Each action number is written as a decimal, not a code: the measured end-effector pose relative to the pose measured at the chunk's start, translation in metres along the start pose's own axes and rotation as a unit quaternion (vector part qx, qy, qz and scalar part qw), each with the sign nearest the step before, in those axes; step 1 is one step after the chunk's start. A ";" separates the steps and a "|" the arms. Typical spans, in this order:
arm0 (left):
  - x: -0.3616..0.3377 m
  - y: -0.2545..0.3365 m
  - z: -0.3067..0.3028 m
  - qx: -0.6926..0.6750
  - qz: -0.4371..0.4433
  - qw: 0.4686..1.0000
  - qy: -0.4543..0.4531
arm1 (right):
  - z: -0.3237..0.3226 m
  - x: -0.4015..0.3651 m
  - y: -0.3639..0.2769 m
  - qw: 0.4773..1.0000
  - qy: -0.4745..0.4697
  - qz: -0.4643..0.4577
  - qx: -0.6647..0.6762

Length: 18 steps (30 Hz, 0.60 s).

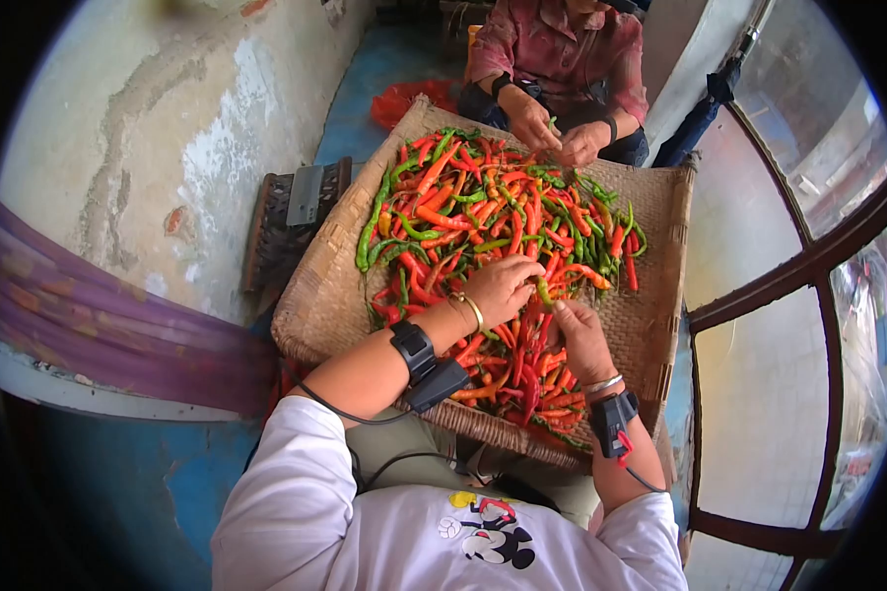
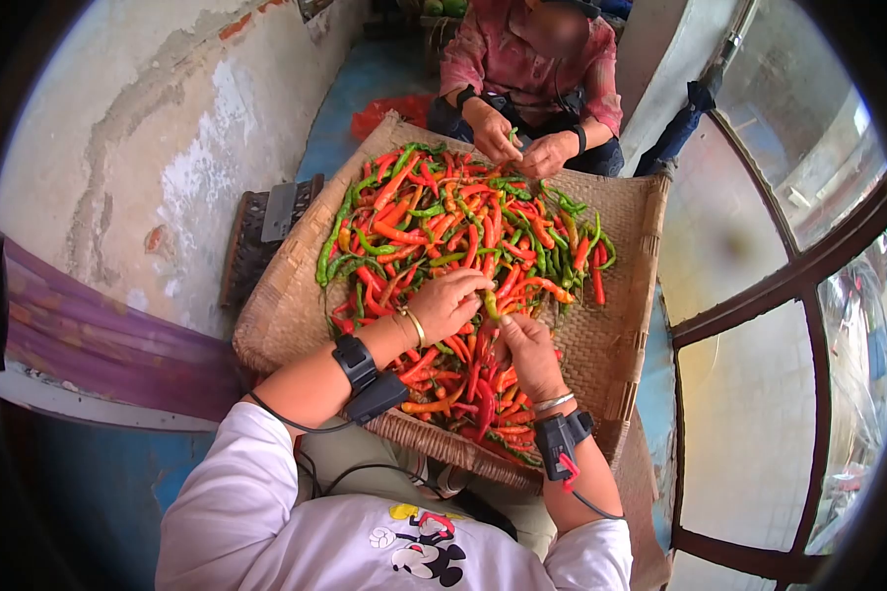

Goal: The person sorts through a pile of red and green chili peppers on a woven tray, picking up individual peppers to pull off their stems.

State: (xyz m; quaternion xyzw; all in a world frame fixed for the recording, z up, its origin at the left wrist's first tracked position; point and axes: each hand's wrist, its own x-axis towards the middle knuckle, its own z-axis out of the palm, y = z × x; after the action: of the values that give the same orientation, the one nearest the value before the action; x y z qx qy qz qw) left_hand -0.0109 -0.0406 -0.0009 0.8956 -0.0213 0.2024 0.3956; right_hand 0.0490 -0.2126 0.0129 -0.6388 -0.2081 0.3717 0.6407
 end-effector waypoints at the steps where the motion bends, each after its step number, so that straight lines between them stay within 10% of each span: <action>1: -0.001 0.003 -0.002 -0.001 0.000 1.000 0.000 | -0.002 0.001 -0.001 1.000 0.000 0.001 0.000; 8: 0.001 0.006 -0.004 0.046 -0.091 0.993 -0.066 | -0.021 0.005 -0.001 0.957 0.017 -0.060 0.282; 18: 0.001 0.003 -0.004 0.024 -0.117 0.967 -0.226 | -0.017 0.009 0.008 0.990 0.072 -0.048 0.107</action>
State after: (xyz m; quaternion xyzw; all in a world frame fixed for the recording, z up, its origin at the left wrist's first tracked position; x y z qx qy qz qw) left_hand -0.0116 -0.0400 0.0044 0.9236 0.0001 -0.0526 0.3797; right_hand 0.0657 -0.2178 0.0018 -0.5810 -0.1502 0.3138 0.7358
